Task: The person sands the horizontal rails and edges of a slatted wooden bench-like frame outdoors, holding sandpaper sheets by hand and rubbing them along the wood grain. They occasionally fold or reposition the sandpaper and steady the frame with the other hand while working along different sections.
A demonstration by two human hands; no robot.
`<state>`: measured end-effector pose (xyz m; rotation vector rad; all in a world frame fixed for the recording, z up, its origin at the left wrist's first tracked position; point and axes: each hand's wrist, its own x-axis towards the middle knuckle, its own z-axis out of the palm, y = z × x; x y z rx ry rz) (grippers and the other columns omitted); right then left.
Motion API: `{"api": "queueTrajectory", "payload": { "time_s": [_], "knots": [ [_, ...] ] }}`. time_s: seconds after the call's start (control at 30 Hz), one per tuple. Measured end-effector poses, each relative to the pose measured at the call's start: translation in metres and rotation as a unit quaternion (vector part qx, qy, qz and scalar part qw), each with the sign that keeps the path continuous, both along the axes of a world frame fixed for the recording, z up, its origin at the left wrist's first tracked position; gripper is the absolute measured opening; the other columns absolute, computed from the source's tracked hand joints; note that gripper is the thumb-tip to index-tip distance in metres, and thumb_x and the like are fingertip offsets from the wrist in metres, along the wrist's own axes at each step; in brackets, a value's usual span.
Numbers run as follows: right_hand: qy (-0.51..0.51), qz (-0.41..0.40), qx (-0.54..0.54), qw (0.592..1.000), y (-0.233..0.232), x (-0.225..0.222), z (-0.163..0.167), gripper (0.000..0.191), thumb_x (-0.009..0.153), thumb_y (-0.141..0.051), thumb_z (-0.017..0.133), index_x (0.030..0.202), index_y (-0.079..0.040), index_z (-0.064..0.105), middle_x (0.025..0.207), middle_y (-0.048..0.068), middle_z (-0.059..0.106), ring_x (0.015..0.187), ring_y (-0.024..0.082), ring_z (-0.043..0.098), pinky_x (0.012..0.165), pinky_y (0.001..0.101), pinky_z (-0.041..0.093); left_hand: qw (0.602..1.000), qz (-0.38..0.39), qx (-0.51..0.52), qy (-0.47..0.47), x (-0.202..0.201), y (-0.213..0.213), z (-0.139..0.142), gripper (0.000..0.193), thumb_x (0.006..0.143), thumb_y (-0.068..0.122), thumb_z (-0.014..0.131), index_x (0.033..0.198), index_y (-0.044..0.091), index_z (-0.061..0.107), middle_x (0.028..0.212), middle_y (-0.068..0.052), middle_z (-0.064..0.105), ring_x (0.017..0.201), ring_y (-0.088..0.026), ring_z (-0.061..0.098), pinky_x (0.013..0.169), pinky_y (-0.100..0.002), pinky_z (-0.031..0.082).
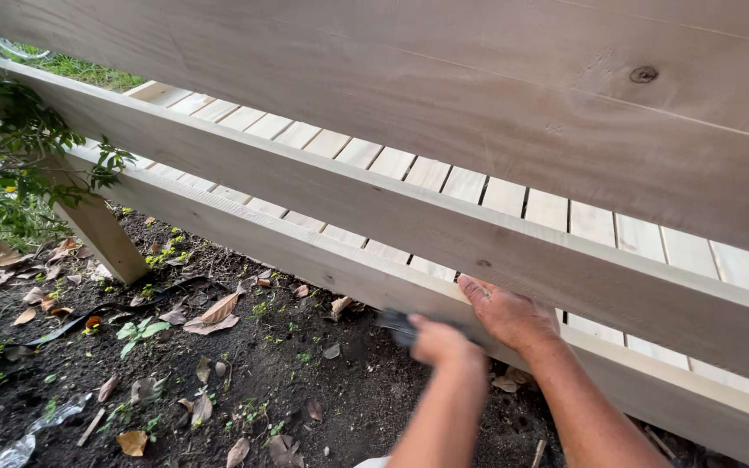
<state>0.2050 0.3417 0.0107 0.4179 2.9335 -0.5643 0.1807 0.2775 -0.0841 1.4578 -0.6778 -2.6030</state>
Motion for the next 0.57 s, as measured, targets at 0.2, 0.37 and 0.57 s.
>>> {"api": "queueTrajectory", "payload": {
  "time_s": [0.2, 0.37, 0.57],
  "knots": [
    [0.060, 0.013, 0.019, 0.998, -0.005, -0.005, -0.001, 0.065, 0.096, -0.069, 0.034, 0.148, -0.033, 0.051, 0.156, 0.004, 0.047, 0.143, 0.031, 0.044, 0.119, 0.0466, 0.034, 0.997, 0.012, -0.034, 0.066, 0.009, -0.009, -0.008, 0.048, 0.102, 0.037, 0.052, 0.128, -0.003, 0.059, 0.127, -0.020, 0.069, 0.107, -0.032, 0.070, 0.096, -0.045, 0.056],
    [0.086, -0.003, 0.031, 0.996, -0.007, 0.003, 0.010, 0.063, 0.095, -0.066, 0.038, 0.145, -0.031, 0.053, 0.152, 0.004, 0.051, 0.140, 0.031, 0.047, 0.115, 0.0463, 0.038, 0.997, -0.029, -0.067, 0.040, 0.049, 0.059, -0.013, 0.051, 0.098, 0.033, 0.061, 0.120, -0.013, 0.065, 0.124, -0.026, 0.074, 0.105, -0.035, 0.073, 0.093, -0.045, 0.058],
    [0.113, 0.009, 0.042, 0.993, 0.021, 0.001, 0.085, 0.062, 0.097, -0.063, 0.039, 0.144, -0.025, 0.054, 0.150, 0.008, 0.053, 0.136, 0.034, 0.049, 0.114, 0.0474, 0.038, 0.991, 0.050, -0.073, 0.102, 0.002, -0.011, -0.021, 0.050, 0.098, 0.035, 0.057, 0.129, -0.005, 0.059, 0.130, -0.021, 0.070, 0.110, -0.033, 0.070, 0.095, -0.046, 0.057]
  ]
}}
